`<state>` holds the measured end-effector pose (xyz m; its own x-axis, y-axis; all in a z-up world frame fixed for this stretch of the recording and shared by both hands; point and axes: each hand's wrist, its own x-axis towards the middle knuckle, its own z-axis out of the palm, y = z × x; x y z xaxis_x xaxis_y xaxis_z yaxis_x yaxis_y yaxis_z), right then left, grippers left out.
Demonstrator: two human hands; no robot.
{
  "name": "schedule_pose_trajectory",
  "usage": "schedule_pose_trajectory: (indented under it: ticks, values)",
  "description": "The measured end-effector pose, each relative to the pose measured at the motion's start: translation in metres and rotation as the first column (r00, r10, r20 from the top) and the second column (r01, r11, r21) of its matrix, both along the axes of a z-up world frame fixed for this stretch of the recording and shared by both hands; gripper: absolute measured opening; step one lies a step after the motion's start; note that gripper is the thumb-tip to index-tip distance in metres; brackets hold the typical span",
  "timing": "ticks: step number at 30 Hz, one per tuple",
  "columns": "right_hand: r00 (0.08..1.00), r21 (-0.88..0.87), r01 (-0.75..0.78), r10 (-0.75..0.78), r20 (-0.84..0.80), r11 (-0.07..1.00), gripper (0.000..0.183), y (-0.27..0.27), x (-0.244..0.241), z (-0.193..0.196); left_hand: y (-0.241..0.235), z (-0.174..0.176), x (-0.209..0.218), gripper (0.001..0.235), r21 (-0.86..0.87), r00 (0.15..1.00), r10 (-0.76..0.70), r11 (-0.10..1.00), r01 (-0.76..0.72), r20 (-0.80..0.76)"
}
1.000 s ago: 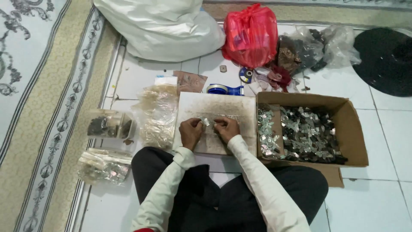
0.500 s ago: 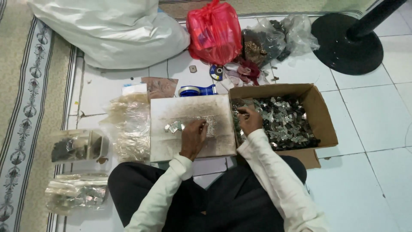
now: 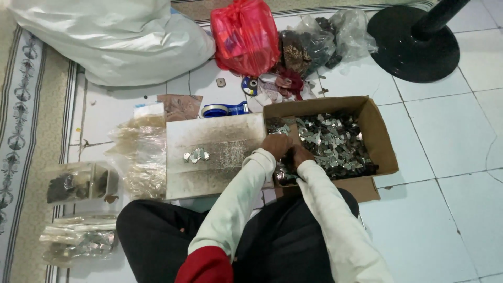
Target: The person sits on the floor and sorts small metallic hardware pieces from a cardboard box onto a white board. They pick up individual pieces, inspect them, and place them in a small pile on the board.
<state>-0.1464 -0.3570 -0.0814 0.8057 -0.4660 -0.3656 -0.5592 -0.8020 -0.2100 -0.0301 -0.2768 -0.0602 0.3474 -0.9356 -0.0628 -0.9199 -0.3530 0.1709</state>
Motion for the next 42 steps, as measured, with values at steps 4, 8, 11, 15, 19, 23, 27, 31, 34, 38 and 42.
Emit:
schedule_pose_trajectory:
  ticks: [4,8,11,15,19,23,27,31,34,38,42]
  values:
    - [0.993,-0.045,-0.08,0.076,-0.089,0.996,0.023,-0.02,0.008,-0.058,-0.029,-0.064,0.005,0.022,0.158,0.99,-0.039,0.987,0.017,0.136]
    - [0.99,-0.094,-0.091,0.08,-0.113,0.991,0.02,-0.017,0.006,-0.051,-0.034,-0.075,-0.002,0.028,0.241,0.971,-0.069,0.97,0.013,0.228]
    - [0.993,-0.055,-0.065,0.059,-0.098,0.996,0.019,-0.018,0.006,-0.038,-0.032,-0.057,-0.007,0.028,0.258,0.958,-0.101,0.966,0.029,0.268]
    - [0.996,0.1,0.089,-0.088,-0.014,0.991,0.017,-0.015,0.004,0.002,-0.037,-0.09,-0.006,0.029,0.288,0.948,-0.104,0.958,0.013,0.302]
    - [0.988,0.11,0.117,-0.105,-0.115,0.987,0.017,-0.021,-0.001,0.01,-0.036,-0.086,0.001,0.024,0.271,0.953,-0.155,0.959,0.082,0.26]
    - [0.977,0.215,0.192,-0.208,0.053,0.958,0.028,-0.027,-0.012,0.003,-0.023,-0.052,0.0,0.021,0.272,0.976,-0.108,0.961,0.054,0.19]
    - [0.93,0.337,0.228,-0.307,0.204,0.914,0.027,-0.039,-0.031,0.003,-0.011,-0.008,-0.012,0.018,0.196,0.989,0.145,0.971,-0.137,-0.027]
    - [0.876,0.469,0.275,-0.419,0.237,0.839,0.027,-0.043,-0.04,0.009,-0.007,-0.003,-0.004,0.015,0.161,0.995,0.089,0.984,-0.08,-0.05]
    - [0.756,0.618,0.292,-0.572,0.319,0.73,0.024,-0.045,-0.044,0.002,-0.003,0.01,-0.003,0.014,0.085,0.961,0.115,0.992,-0.097,-0.252]
    - [0.513,0.789,0.35,-0.808,0.29,0.505,0.034,-0.043,-0.045,-0.007,0.009,0.044,0.0,0.016,-0.07,0.798,0.063,0.989,-0.13,-0.6]
    - [0.511,0.808,0.359,-0.823,0.249,0.468,0.049,-0.042,-0.038,-0.017,0.029,0.09,-0.008,0.025,-0.135,0.656,0.026,0.972,-0.194,-0.754]
